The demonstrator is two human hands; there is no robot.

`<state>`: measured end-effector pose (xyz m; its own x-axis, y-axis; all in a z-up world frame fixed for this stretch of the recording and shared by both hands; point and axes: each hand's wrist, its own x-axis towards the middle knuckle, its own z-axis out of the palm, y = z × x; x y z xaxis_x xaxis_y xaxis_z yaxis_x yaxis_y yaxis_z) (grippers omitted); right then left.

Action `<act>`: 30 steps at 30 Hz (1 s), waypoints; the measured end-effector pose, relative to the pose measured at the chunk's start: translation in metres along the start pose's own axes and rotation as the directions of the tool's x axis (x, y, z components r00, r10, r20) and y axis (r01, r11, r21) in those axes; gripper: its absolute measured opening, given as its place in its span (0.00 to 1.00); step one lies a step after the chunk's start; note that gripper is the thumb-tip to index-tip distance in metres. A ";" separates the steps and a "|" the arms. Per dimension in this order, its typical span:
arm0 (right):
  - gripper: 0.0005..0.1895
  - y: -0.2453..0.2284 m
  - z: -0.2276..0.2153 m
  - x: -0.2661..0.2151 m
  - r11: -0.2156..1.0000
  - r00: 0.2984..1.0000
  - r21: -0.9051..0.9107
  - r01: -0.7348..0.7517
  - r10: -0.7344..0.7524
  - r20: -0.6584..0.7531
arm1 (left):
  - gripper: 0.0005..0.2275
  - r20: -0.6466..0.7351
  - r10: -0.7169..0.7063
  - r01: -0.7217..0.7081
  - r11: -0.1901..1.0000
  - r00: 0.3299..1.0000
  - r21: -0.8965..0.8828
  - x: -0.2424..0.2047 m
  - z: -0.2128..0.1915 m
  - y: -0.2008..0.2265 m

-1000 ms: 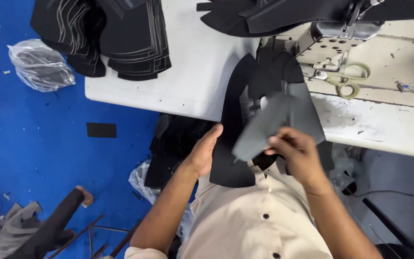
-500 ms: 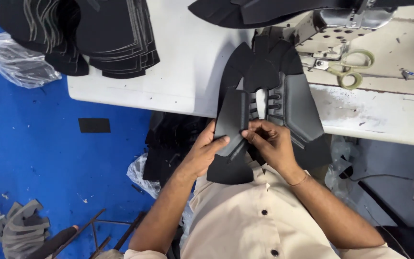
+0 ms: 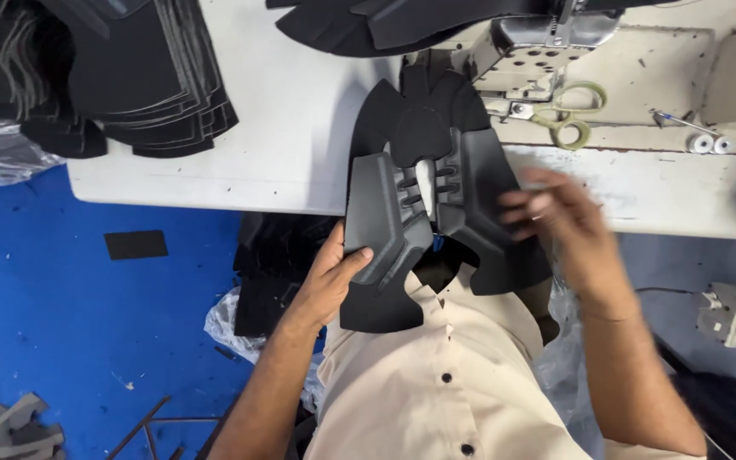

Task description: Stitching together pre-cut components of shoe uppers using an industrial sewing machine.

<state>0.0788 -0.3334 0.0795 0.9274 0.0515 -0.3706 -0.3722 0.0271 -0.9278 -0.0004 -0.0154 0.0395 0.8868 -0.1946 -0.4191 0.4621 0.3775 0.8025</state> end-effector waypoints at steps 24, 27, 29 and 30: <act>0.43 0.031 0.105 -0.017 0.980 0.941 0.165 0.111 -0.156 0.299 | 0.22 0.039 0.079 -0.083 0.991 0.996 0.107 -0.022 0.018 0.016; 0.40 0.029 0.107 -0.024 0.973 0.940 0.177 0.148 -0.194 0.280 | 0.24 0.060 0.087 -0.091 0.994 0.994 0.065 -0.027 0.019 0.017; 0.39 0.028 0.107 -0.028 0.967 0.936 0.183 0.175 -0.221 0.273 | 0.24 0.070 0.101 -0.103 0.994 0.992 0.026 -0.029 0.021 0.018; 0.37 0.028 0.107 -0.030 0.970 0.940 0.159 0.185 -0.222 0.261 | 0.24 0.063 0.095 -0.096 0.995 0.994 0.016 -0.030 0.023 0.020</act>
<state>0.0366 -0.2275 0.0696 0.9441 0.3026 -0.1311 -0.1957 0.1942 -0.9613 -0.0183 -0.0228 0.0776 0.9250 -0.2145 -0.3137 0.3749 0.3798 0.8457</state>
